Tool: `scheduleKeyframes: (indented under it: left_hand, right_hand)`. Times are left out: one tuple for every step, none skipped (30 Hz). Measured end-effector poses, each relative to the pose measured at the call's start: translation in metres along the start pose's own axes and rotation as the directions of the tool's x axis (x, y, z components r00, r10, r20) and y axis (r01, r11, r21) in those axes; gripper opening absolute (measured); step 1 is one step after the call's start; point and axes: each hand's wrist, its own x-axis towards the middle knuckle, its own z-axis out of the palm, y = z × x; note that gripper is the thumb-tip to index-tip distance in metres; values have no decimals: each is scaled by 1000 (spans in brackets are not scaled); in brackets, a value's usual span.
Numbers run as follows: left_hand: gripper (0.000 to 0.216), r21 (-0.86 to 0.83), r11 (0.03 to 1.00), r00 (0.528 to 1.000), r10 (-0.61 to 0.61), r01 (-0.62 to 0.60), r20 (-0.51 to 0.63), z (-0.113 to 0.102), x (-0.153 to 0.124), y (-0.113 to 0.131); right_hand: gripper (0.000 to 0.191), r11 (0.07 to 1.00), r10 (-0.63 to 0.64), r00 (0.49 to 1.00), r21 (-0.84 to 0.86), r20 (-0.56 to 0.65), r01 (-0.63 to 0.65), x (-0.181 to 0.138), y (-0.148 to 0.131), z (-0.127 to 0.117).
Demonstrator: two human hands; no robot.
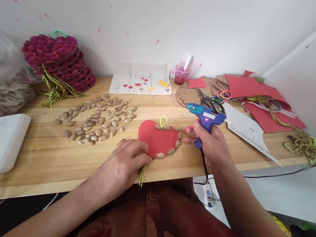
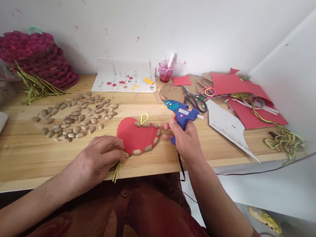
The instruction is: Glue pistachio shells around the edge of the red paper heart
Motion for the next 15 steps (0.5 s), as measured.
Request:
scheduleKeyframes:
  left_hand:
    - [27, -1, 1000, 1000, 0, 0, -13, 0, 0, -1]
    - [29, -4, 1000, 1000, -1, 1, -25, 1, 0, -2]
    - [30, -10, 1000, 999, -3, 3, -36, 1, 1, -3]
    - [30, -17, 1000, 999, -7, 6, -43, 1, 1, -3]
    - [30, -23, 1000, 999, -11, 9, -49, 1, 1, -4]
    - [29, -27, 1000, 998, -14, 12, -53, 1, 1, -5]
    - [28, -29, 999, 998, -19, 17, -57, 1, 1, -6]
    - [28, -30, 999, 998, -25, 23, -57, 2, 1, -8]
    - [28, -29, 999, 998, -32, 30, -56, 2, 0, -9]
    - [28, -23, 999, 998, -37, 35, -54, 2, 0, -10]
    - [27, -7, 999, 998, -36, 36, -56, 0, 1, -11]
    - [26, 16, 999, 998, -32, 33, -62, -2, 2, -11]
    - [25, 38, 999, 997, -22, 25, -71, -7, 3, -9]
    - [24, 54, 999, 996, -3, 8, -87, -13, 6, -5]
    - [23, 52, 999, 995, 14, -9, -96, -20, 9, 1]
  right_hand:
    - [40, 1000, 20, 1000, -1, 10, -20, 0, -1, 1]
    - [42, 999, 32, 999, -4, 12, -32, 0, -1, 2]
    - [42, 999, 36, 999, -9, 8, -36, -1, -1, 2]
    - [42, 999, 35, 999, -15, 3, -35, -3, -1, 2]
    - [41, 999, 32, 999, -23, 4, -32, -5, -1, 1]
    - [40, 999, 32, 999, -31, 8, -32, -7, -1, 0]
    - [39, 999, 34, 999, -40, 10, -34, -10, -1, -1]
    - [38, 998, 36, 999, -50, 10, -35, -12, -1, -2]
    - [37, 998, 35, 999, -59, 3, -35, -13, -2, -4]
    - [37, 997, 33, 999, -64, -12, -33, -14, -2, -4]
    - [37, 998, 28, 999, -64, -32, -30, -15, -2, -5]
    - [37, 998, 23, 998, -62, -52, -27, -15, -2, -6]
    - [36, 998, 19, 997, -58, -69, -23, -15, -2, -7]
    - [35, 998, 15, 996, -52, -84, -19, -15, -1, -7]
    - [35, 999, 11, 995, -46, -99, -16, -14, -1, -8]
